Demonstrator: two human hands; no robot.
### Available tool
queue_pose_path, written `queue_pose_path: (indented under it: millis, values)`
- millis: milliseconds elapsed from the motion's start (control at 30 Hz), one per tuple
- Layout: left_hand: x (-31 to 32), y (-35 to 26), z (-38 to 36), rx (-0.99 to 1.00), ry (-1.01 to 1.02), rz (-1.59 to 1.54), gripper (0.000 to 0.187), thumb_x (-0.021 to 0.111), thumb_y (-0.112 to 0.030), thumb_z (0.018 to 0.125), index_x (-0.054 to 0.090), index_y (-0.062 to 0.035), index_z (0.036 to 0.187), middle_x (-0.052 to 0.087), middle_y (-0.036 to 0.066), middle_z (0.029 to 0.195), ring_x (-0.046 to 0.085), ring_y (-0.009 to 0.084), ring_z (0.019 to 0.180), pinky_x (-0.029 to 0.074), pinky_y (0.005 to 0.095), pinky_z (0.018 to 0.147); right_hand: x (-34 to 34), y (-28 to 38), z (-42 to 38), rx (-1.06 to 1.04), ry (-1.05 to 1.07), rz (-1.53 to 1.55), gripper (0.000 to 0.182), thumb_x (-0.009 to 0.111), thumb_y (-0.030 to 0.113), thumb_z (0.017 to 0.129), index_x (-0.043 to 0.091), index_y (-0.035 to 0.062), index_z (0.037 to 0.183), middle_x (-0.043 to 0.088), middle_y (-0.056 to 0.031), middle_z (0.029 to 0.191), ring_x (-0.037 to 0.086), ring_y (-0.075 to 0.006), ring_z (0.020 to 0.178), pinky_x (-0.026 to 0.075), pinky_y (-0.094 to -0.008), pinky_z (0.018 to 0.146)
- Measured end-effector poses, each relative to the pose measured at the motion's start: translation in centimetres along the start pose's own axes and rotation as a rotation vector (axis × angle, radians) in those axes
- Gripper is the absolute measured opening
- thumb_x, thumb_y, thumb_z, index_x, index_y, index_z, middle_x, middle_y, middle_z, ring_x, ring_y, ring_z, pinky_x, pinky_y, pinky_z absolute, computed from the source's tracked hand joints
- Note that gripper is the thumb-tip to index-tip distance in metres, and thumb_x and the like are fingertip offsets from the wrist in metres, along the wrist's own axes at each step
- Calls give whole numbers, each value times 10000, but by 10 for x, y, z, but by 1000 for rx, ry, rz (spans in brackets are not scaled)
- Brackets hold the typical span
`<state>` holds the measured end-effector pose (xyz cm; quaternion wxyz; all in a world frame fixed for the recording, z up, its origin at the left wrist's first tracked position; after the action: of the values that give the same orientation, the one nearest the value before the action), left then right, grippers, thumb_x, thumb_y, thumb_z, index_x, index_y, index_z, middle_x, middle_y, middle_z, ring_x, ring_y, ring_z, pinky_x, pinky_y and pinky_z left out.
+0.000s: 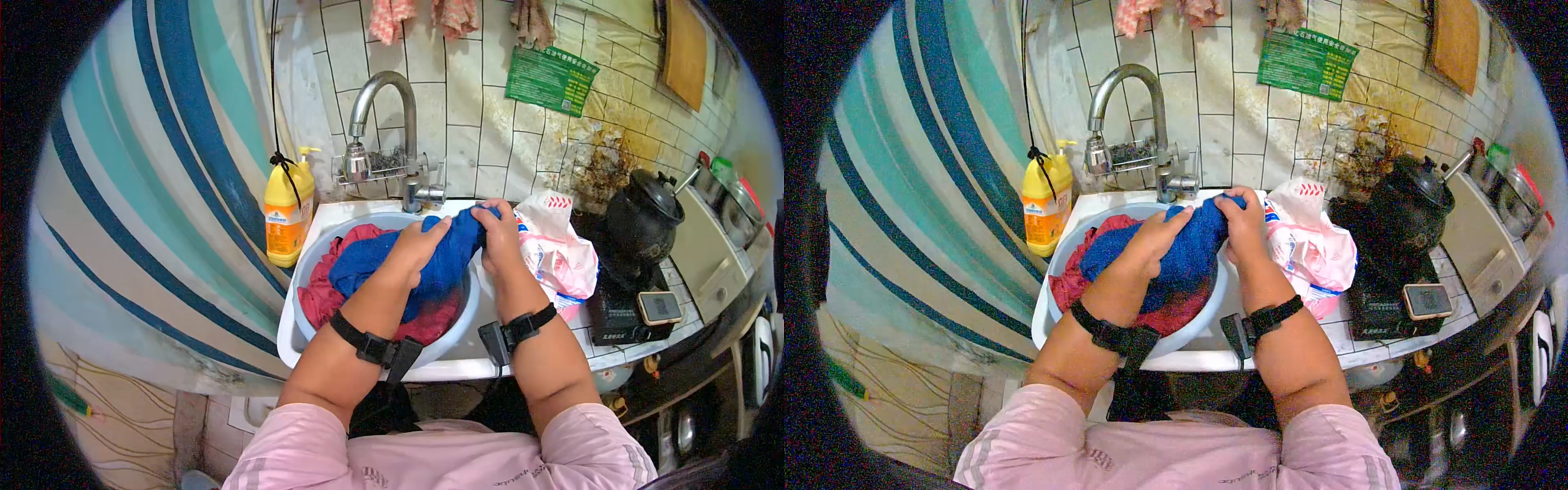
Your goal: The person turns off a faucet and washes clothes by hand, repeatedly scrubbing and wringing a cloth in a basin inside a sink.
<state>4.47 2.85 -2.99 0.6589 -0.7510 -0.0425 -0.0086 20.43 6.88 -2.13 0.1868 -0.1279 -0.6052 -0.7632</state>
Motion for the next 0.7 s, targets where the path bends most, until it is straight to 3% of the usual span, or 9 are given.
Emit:
queue_pose_path:
  millis: [133,200,267,367,433,500,567,633,700]
  values:
    - [2,3,2,124,4,-59,511,541,-388,925,491,34,1208,603,176,1100,591,259,998,488,427,805,6,3,-8,-15,44,-53,352,659,93,778,543,66,1110,581,-65,868,561,-151,786,460,-277,707]
    - [0,-1,-3,161,-255,-34,512,493,-399,948,456,11,1251,568,197,1160,569,274,1031,473,431,820,20,13,-23,-52,104,-207,420,684,133,771,517,87,1153,579,-78,895,558,-176,806,462,-300,720]
    - [-1,1,1,119,-318,-53,506,471,-400,957,437,1,1264,550,204,1184,562,283,1043,468,430,825,34,4,-27,-92,194,-464,480,709,205,779,500,102,1198,579,-146,1027,570,-227,882,465,-335,794]
    - [-4,10,5,51,-316,-135,498,432,-401,973,413,-6,1275,532,208,1207,555,295,1064,466,434,829,49,-1,-38,-550,161,-906,371,683,239,805,543,82,1110,558,-224,1033,587,-373,912,479,-427,782]
    - [-4,18,8,31,-251,-201,496,416,-403,980,408,-3,1274,532,205,1208,555,299,1073,468,440,829,62,13,-54,-509,153,-969,322,661,235,825,546,64,1073,574,-225,1000,580,-384,895,475,-408,761]
    - [3,26,14,-20,-152,-283,424,391,-385,991,478,-41,1221,580,150,1104,602,265,966,494,438,784,63,15,-52,-465,142,-1035,280,640,230,846,549,46,1035,591,-226,967,573,-395,878,470,-389,740]
    - [10,18,5,-21,-162,-290,429,383,-381,992,488,-38,1227,585,144,1119,602,254,975,491,435,797,53,4,-31,-409,93,-1000,325,601,292,858,566,55,1078,585,-252,998,568,-452,935,468,-489,792]
    - [15,13,-2,-32,-148,-209,529,390,-407,986,403,14,1307,496,237,1270,517,317,1138,435,455,907,38,-9,-14,-303,72,-959,318,588,303,864,580,38,1041,614,-272,963,583,-452,923,468,-486,792]
    - [18,8,-8,-21,-162,-117,548,402,-404,982,395,20,1328,471,254,1310,497,336,1167,408,437,953,24,-22,-3,-170,99,-987,310,593,296,860,588,29,1018,627,-278,934,596,-447,910,469,-481,797]
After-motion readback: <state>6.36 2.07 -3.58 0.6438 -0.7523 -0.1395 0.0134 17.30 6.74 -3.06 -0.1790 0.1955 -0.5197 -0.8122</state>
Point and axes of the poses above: each hand's wrist, its own z-axis towards the middle knuckle, its own x-axis out of the palm, y = z × x, the point moved 3 cm from there along z, towards the middle knuckle
